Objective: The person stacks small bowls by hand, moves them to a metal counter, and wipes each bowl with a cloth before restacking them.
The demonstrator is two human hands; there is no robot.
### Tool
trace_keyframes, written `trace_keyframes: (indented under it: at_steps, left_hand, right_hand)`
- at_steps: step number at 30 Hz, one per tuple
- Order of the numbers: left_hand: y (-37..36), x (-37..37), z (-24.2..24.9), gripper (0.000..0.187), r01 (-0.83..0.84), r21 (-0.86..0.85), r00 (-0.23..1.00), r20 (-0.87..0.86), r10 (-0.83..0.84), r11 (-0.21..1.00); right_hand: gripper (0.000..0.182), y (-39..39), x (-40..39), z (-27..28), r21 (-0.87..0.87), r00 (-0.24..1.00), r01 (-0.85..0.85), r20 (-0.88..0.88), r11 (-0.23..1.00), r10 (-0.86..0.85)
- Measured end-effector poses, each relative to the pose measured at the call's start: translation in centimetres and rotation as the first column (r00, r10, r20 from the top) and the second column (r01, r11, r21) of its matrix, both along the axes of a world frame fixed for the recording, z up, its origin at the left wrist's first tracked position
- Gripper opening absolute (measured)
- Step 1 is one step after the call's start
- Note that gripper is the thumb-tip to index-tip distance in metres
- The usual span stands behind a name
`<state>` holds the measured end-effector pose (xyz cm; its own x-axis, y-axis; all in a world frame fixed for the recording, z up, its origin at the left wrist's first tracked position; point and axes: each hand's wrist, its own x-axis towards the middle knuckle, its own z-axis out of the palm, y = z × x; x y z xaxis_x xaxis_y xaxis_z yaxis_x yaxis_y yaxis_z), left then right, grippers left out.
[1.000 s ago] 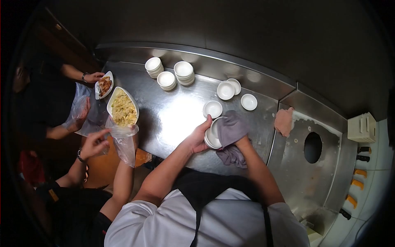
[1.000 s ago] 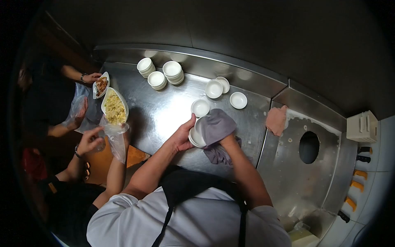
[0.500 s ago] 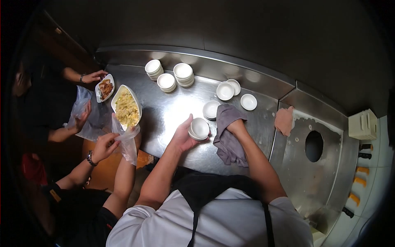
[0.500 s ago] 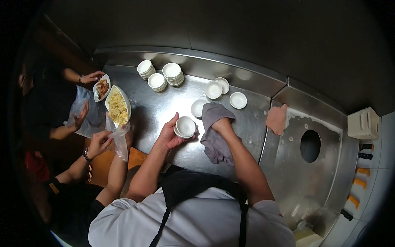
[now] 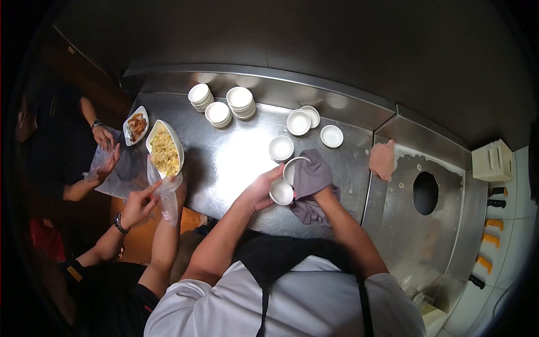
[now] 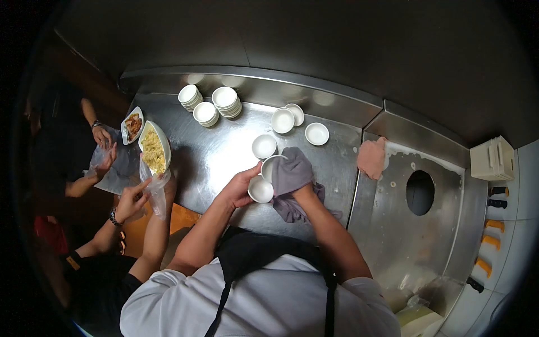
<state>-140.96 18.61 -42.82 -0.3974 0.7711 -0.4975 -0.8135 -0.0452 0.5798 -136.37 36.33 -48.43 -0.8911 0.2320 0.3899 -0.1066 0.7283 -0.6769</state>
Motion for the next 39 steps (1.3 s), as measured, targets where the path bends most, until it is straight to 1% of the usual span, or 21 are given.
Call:
trace_keyframes:
  at_steps: [1, 2, 5, 8, 11, 12, 14, 15, 16, 19, 21, 22, 23, 25, 28, 31, 32, 34, 37, 38, 39]
  left_hand:
    - [-0.1, 0.1, 0.2, 0.06, 0.025, -0.027, 0.998, -0.053, -0.027, 0.999]
    - [0.3, 0.4, 0.2, 0.052, -0.052, 0.021, 0.996, -0.072, 0.054, 0.998]
    - [-0.6, -0.7, -1.5, 0.048, -0.129, -0.019, 0.989, -0.074, 0.127, 0.991]
    - [-1.2, -0.9, -1.2, 0.04, -0.292, -0.056, 0.95, -0.133, 0.283, 0.955]
    - [-1.4, -0.7, -0.4, 0.038, -0.412, -0.065, 0.896, -0.212, 0.391, 0.909]
    - [-1.4, -0.6, -0.4, 0.038, -0.445, -0.049, 0.878, -0.221, 0.425, 0.894]
    - [-1.6, -0.4, -0.5, 0.038, -0.512, -0.011, 0.836, -0.236, 0.495, 0.859]
    - [-1.9, -0.4, -0.5, 0.038, -0.53, 0.013, 0.801, -0.32, 0.505, 0.848]
    - [-2.2, -0.2, -0.5, 0.039, -0.547, 0.037, 0.759, -0.399, 0.514, 0.836]
    - [-2.1, 0.4, -0.1, 0.051, -0.533, 0.15, 0.604, -0.622, 0.499, 0.833]
    - [-1.1, 1.2, -0.4, 0.061, -0.446, 0.242, 0.458, -0.766, 0.452, 0.862]
    - [-0.3, 1.8, 0.1, 0.072, -0.355, 0.213, 0.37, -0.862, 0.346, 0.91]
    - [0.4, 2.3, 0.1, 0.076, -0.337, 0.325, 0.375, -0.815, 0.443, 0.884]
    - [1.5, 2.9, 1.0, 0.069, -0.29, 0.381, 0.452, -0.754, 0.477, 0.878]
    - [1.7, 2.3, 1.2, 0.059, -0.278, 0.203, 0.581, -0.742, 0.333, 0.939]
    - [1.9, 0.6, 0.6, 0.054, -0.233, 0.118, 0.561, -0.795, 0.232, 0.965]
    - [2.0, 0.6, 0.4, 0.056, -0.26, 0.116, 0.504, -0.83, 0.237, 0.959]
    - [2.4, 1.0, 0.3, 0.06, -0.313, 0.118, 0.384, -0.892, 0.239, 0.942]
    - [2.7, 2.6, 0.5, 0.061, -0.245, 0.172, 0.389, -0.884, 0.259, 0.954]
    - [2.7, 2.8, 0.1, 0.059, -0.276, 0.178, 0.304, -0.916, 0.261, 0.945]
    - [2.3, 2.9, -0.2, 0.056, -0.351, 0.145, 0.316, -0.912, 0.262, 0.925]
  right_hand:
    - [0.028, 0.1, -0.1, 0.7, 0.028, 0.999, 0.017, -0.04, 0.999, -0.016]
    - [0.028, 0.5, 0.4, 1.4, 0.36, 0.997, -0.074, 0.053, 0.93, 0.059]
    - [0.025, 0.0, 0.4, 3.6, 0.361, 0.994, -0.084, 0.091, 0.929, 0.054]
    - [0.019, 1.0, -2.0, 1.2, 0.47, 0.971, -0.215, 0.2, 0.856, 0.134]
    - [0.02, 0.4, -4.0, 1.2, 0.357, 0.939, -0.273, 0.302, 0.893, 0.166]
    - [0.023, 0.2, -4.6, 1.2, 0.318, 0.942, -0.254, 0.296, 0.914, 0.158]
    - [0.025, 0.2, -5.4, -2.3, 0.306, 0.975, -0.193, 0.167, 0.932, 0.147]
    - [0.027, 0.0, -5.6, -3.4, 0.296, 0.984, -0.168, 0.103, 0.94, 0.143]
    - [0.031, -0.1, -4.8, -1.6, 0.524, 0.966, -0.242, 0.208, 0.816, 0.153]
    - [0.027, -0.2, -2.0, 0.2, 0.314, 0.87, -0.491, 0.121, 0.813, 0.478]
    - [0.024, -2.7, -0.7, 6.7, 0.475, 0.798, -0.602, 0.369, 0.642, 0.476]
    - [0.023, -3.7, -0.6, 5.1, 0.258, 0.864, -0.503, 0.123, 0.825, 0.489]
    - [0.022, -4.8, -0.4, 4.2, 0.01, 0.877, -0.458, -0.16, 0.889, 0.454]
    - [0.021, -4.0, 0.4, 4.2, 0.193, 0.951, -0.303, 0.002, 0.933, 0.309]
    - [0.02, -4.1, 1.5, 6.2, -0.184, 0.993, -0.117, 0.003, 0.976, 0.119]
    - [0.021, -3.4, 1.0, 5.8, -0.208, 0.991, -0.116, -0.087, 0.971, 0.099]
    - [0.022, -3.6, 1.2, 6.1, -0.446, 0.992, -0.128, -0.076, 0.886, 0.105]
    - [0.023, -4.3, 1.6, 6.9, -0.824, 0.99, -0.121, -0.063, 0.554, 0.122]
    - [0.029, -2.7, 2.4, 6.3, -0.739, 0.996, -0.062, 0.0, 0.671, 0.093]
    - [0.029, -1.9, 2.3, 4.0, -0.574, 1.0, 0.01, 0.012, 0.819, -0.004]
    - [0.03, -1.1, 2.2, 1.7, -0.385, 0.993, 0.117, 0.015, 0.916, -0.121]
